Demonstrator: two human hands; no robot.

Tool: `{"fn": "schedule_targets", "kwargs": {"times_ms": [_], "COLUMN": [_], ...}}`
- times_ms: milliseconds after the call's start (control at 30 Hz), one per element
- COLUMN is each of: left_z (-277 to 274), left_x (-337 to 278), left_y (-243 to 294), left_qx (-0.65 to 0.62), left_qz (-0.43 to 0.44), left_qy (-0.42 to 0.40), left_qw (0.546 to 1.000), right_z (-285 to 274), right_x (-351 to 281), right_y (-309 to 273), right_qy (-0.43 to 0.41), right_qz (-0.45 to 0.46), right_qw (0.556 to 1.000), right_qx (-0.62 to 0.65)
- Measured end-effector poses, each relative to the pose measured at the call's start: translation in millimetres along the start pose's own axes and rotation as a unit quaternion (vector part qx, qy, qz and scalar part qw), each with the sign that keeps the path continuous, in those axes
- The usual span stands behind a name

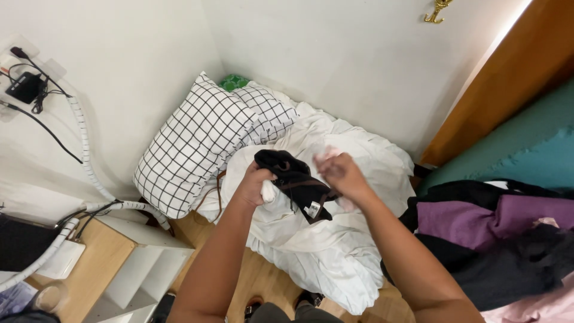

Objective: The person sorts through a pile of mixed clothing on a bed, picking up individual items such as shirts, pants, and underwear. They fold each item by hand and place the folded clothes onto a white round table nearby.

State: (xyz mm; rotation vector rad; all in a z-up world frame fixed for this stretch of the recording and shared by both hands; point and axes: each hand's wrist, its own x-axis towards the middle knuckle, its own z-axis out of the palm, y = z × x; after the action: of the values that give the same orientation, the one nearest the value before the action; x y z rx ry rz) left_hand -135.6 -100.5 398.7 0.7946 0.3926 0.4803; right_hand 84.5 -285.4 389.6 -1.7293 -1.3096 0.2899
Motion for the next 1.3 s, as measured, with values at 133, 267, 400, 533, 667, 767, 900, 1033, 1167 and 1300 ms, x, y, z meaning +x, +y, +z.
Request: {"fn": "schedule_targets", "kwargs": {"times_ms": [133,267,400,533,667,767,900,1033,1167,1300], "left_z": [-8,-40,-38,-74,-154,-172,-164,-166,-166,-171], "left_x": [-13,-30,-77,-109,-120,-135,-152,-153,-151,-156], "left_y": [16,26,77,101,78,76,93,96,89,81], "left_qx": [-0.076,-0.109,-0.114,-0.041,0.328,0.369,0.199,0.039,-0.067,-0.072], "left_qz": [-0.019,-0.025,-0.034,-0.038,-0.112,-0.152,-0.188,-0.084,-0.044,-0.047], "left_qy": [-0.074,-0.132,-0.097,-0.003,-0.048,-0.145,-0.005,-0.034,0.014,0.029], "left_qw": [0.994,0.985,0.988,0.998,0.937,0.905,0.962,0.995,0.997,0.996], "right_z": [53,88,105,106,108,124,160,199,219,234], "right_x": [-7,-7,-1,3,-7,-13,-24,-51,-62,-61], "right_y": [-14,-32,-78,-113,-155,-170,-202,-219,-231,-198], "right_qy": [-0.025,-0.031,0.06,0.103,0.108,0.116,0.196,0.098,-0.051,-0.029], "right_qz": [0.069,0.25,0.319,0.284,0.3,0.3,0.232,0.294,0.206,0.22], "right_qw": [0.997,0.957,0.91,0.867,0.861,0.878,0.949,0.928,0.943,0.923], "right_qx": [0.036,0.145,0.259,0.395,0.397,0.353,0.088,0.206,0.257,0.315]}}
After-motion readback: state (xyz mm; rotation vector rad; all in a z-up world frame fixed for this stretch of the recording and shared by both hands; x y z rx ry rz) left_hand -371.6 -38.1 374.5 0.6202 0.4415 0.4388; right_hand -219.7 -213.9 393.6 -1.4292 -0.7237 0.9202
